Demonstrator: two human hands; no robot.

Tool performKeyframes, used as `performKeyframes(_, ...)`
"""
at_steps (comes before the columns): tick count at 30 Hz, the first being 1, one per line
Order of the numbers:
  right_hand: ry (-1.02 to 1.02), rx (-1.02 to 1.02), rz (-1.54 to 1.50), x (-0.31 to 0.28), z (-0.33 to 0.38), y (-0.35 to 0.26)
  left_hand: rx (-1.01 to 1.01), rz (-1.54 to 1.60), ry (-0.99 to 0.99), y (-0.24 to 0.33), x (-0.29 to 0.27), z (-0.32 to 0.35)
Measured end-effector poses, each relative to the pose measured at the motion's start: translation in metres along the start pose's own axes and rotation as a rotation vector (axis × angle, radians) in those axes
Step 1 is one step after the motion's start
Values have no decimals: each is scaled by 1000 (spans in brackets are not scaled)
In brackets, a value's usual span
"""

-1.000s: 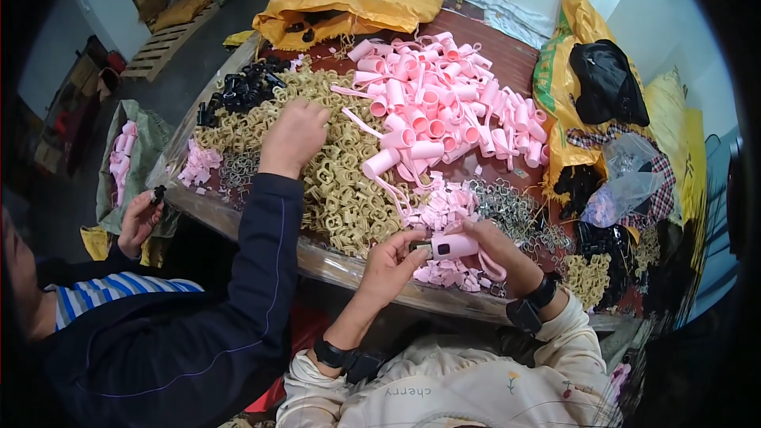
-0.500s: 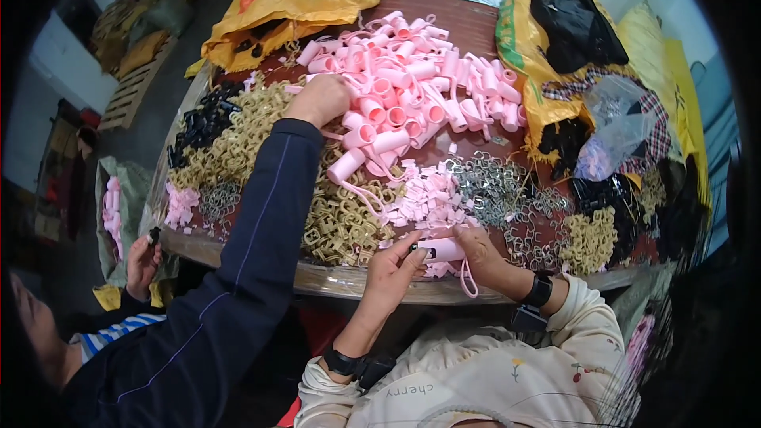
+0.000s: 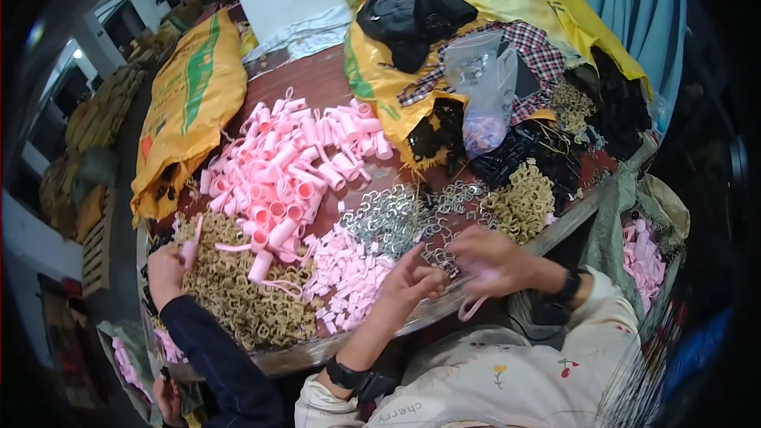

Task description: Manually assembling small pink and black plastic components with metal fasteners at a factory workstation.

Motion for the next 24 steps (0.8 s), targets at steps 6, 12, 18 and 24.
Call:
performKeyframes(6, 720, 677, 926, -167, 175, 28, 369, -862, 179, 16, 1, -99)
performKeyframes(12, 315, 1148, 1404, -188, 264, 46, 747, -1918, 82, 12, 24, -211)
performKeyframes(18, 458, 923, 1206, -191, 233, 35, 574, -1914, 39, 9, 17, -252)
performKeyframes(24, 280, 583, 783, -142, 106, 29, 819, -1307, 226, 61, 4, -195)
Point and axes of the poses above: each hand's wrist, its own z-axis away from the middle knuckle, its own x-axis out of the palm, y = z × x, the point moved 3 cm from there along -z, towards the middle knuckle
